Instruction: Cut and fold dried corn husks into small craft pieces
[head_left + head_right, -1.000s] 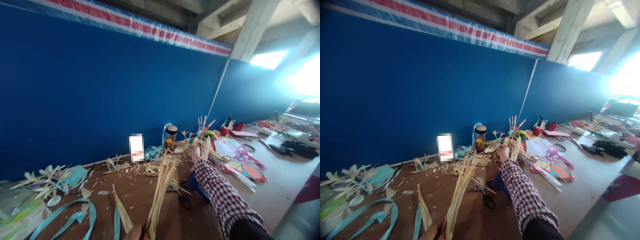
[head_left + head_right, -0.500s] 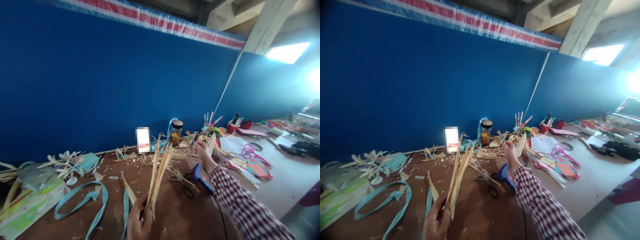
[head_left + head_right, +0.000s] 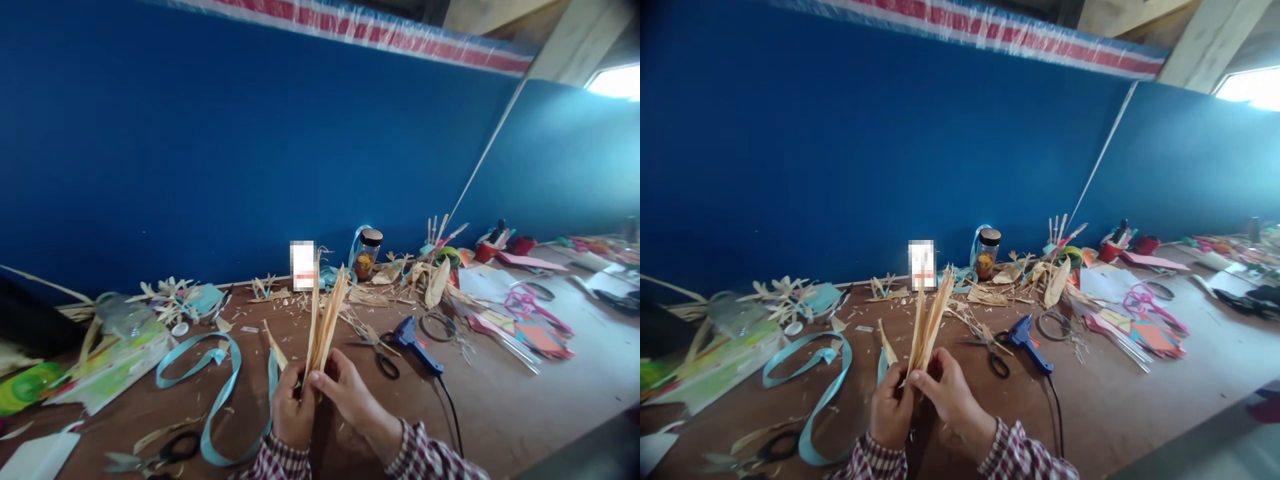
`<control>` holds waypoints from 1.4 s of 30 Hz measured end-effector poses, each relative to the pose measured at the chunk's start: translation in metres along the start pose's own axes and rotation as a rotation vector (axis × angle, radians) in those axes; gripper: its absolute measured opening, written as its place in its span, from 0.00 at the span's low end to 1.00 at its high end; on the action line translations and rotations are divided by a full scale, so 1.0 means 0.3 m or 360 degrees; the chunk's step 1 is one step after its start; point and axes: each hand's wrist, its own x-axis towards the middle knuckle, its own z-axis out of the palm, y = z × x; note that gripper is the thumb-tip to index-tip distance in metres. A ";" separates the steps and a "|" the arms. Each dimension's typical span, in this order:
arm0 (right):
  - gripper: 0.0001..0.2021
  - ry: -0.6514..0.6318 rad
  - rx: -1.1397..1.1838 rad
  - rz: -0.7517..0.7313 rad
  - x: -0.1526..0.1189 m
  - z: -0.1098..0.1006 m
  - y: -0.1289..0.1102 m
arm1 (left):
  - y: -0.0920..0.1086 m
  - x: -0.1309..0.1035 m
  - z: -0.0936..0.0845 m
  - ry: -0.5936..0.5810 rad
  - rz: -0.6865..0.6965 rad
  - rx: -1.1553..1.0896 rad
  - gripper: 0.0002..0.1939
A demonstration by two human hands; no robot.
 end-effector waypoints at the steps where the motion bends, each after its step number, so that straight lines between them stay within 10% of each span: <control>1: 0.18 0.0022 0.0018 0.0009 0.007 -0.004 0.000 | 0.002 -0.001 0.005 0.0008 -0.0084 -0.0063 0.14; 9: 0.21 0.0095 -0.0038 -0.0031 0.023 -0.026 0.000 | -0.015 0.007 0.024 0.0087 -0.0573 -0.0518 0.17; 27: 0.15 0.0265 -0.0253 -0.0105 0.025 -0.056 0.038 | 0.007 0.008 0.029 -0.0153 -0.0638 -0.0608 0.16; 42: 0.15 0.0373 -0.0304 -0.0161 0.022 -0.061 0.045 | -0.019 0.019 0.016 0.0023 -0.0532 -0.0370 0.17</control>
